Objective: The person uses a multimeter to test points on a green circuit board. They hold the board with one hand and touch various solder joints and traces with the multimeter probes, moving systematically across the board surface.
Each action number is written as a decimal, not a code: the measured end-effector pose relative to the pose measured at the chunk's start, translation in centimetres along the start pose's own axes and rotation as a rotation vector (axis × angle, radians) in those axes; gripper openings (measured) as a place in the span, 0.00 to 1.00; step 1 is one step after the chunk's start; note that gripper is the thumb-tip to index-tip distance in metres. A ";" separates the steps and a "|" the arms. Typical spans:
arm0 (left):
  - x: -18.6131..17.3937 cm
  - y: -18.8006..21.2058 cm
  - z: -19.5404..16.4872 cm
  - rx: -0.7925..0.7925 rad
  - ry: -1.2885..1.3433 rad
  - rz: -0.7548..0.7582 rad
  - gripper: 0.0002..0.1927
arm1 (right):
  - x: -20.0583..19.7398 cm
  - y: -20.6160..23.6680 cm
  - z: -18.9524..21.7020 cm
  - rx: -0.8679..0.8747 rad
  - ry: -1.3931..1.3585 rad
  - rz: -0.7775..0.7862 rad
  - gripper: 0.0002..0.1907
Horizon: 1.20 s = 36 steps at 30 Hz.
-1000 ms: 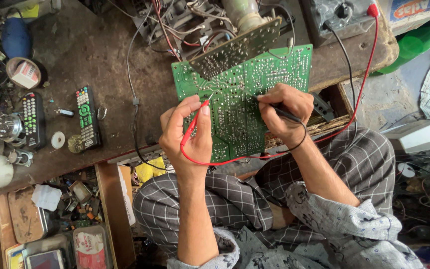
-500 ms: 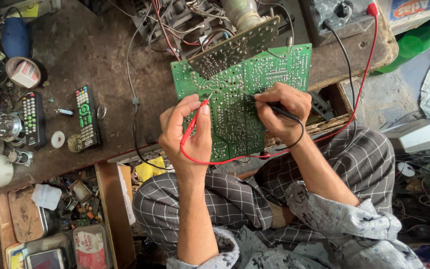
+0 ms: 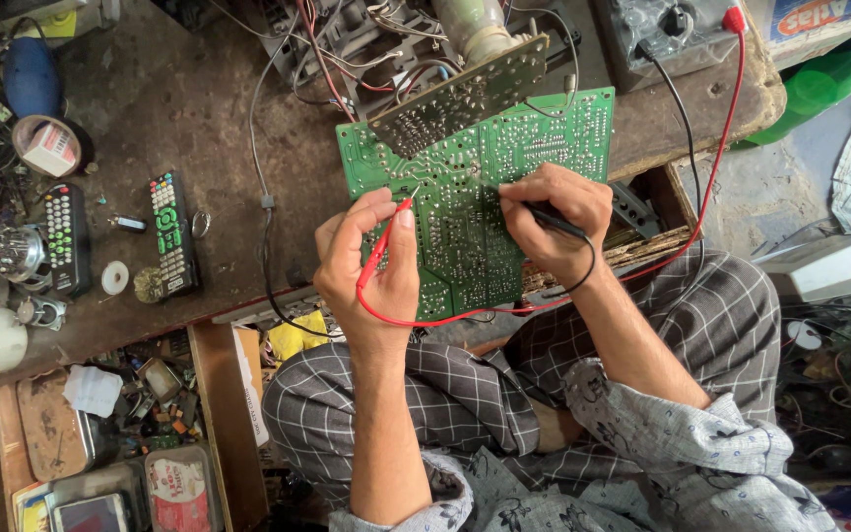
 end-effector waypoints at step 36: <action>-0.8 0.6 -0.3 0.110 0.021 0.015 0.07 | -3.9 0.8 21.8 -0.066 -0.178 0.776 0.08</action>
Point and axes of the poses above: each hand's wrist, its own y-axis away from the middle knuckle, its own x-axis out of the palm, z = x × y, the point moved 2 cm from there along -y, towards the middle knuckle, and after that the axes turned 3 degrees about -y, right-handed, at the moved point
